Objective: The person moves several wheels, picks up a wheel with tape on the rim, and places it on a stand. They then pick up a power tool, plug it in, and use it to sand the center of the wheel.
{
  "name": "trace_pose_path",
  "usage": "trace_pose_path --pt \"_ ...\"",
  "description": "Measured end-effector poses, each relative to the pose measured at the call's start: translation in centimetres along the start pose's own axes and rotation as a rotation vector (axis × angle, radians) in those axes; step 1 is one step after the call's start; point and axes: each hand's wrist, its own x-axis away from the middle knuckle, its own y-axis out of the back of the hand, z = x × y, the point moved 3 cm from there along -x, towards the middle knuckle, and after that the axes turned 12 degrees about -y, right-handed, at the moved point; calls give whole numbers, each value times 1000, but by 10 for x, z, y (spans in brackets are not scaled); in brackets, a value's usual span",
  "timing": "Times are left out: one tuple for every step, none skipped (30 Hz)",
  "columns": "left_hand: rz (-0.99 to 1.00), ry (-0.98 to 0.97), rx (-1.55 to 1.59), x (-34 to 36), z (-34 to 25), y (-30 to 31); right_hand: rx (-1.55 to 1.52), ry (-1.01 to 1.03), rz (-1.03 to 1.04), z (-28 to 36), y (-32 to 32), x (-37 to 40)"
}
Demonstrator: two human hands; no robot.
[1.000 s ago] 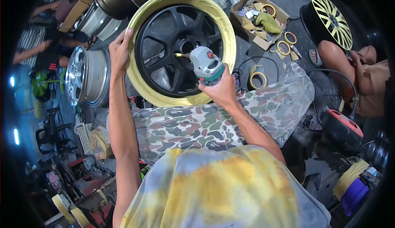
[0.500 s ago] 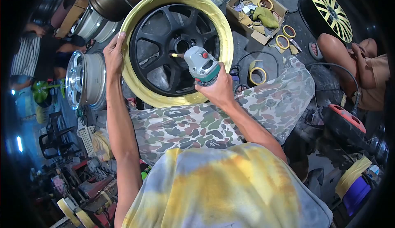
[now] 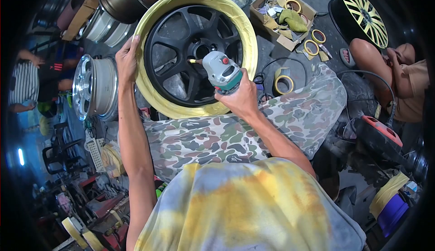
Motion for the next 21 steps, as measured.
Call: trace_pose_path --pt "1 -12 5 0 1 0 -8 1 -1 2 0 0" --pt "3 -23 10 0 1 -1 -8 1 -1 3 1 -1" --pt "3 -23 10 0 1 0 -16 -12 7 3 2 -2" --pt "2 -15 -9 1 -1 -1 -24 -24 15 3 2 -2" --pt "-1 -9 -28 1 -3 -1 -23 -20 17 3 2 -2" --pt "-5 -9 -29 1 -4 -1 -38 -21 15 2 2 -2" --pt "5 -27 -23 1 -4 -2 -51 -22 13 1 2 -1" --pt "15 -45 -18 0 -5 -2 -50 -19 17 0 2 0" --pt "8 -46 -20 -1 -3 0 -44 -23 3 -1 2 0" --pt "14 -45 -21 -2 -1 1 -37 -28 -11 -2 2 0" --pt "22 -43 -22 -2 1 2 -28 -17 -10 0 4 0" --pt "21 -43 -22 -2 2 1 -27 -17 -10 0 3 1" --pt "13 -45 -1 -2 0 -1 -39 -17 -7 1 3 1" --pt "2 -50 16 -2 -2 -2 -52 -14 0 2 2 0" --pt "-5 -50 12 0 -3 -2 -53 -10 7 4 1 1" --pt "-3 -52 18 0 -3 -3 -37 1 1 6 2 0" --pt "0 -55 25 1 -4 -4 -21 12 -6 8 3 0" --pt "-5 -59 24 1 -6 -4 -22 18 -4 8 3 -1" --pt "-7 -63 21 2 -8 -5 -35 6 -7 6 3 -2" --pt "-8 -66 18 2 -9 -6 -48 -7 -9 5 2 -3" --pt "-7 -68 35 2 -8 -6 -46 -3 -4 3 2 -4"
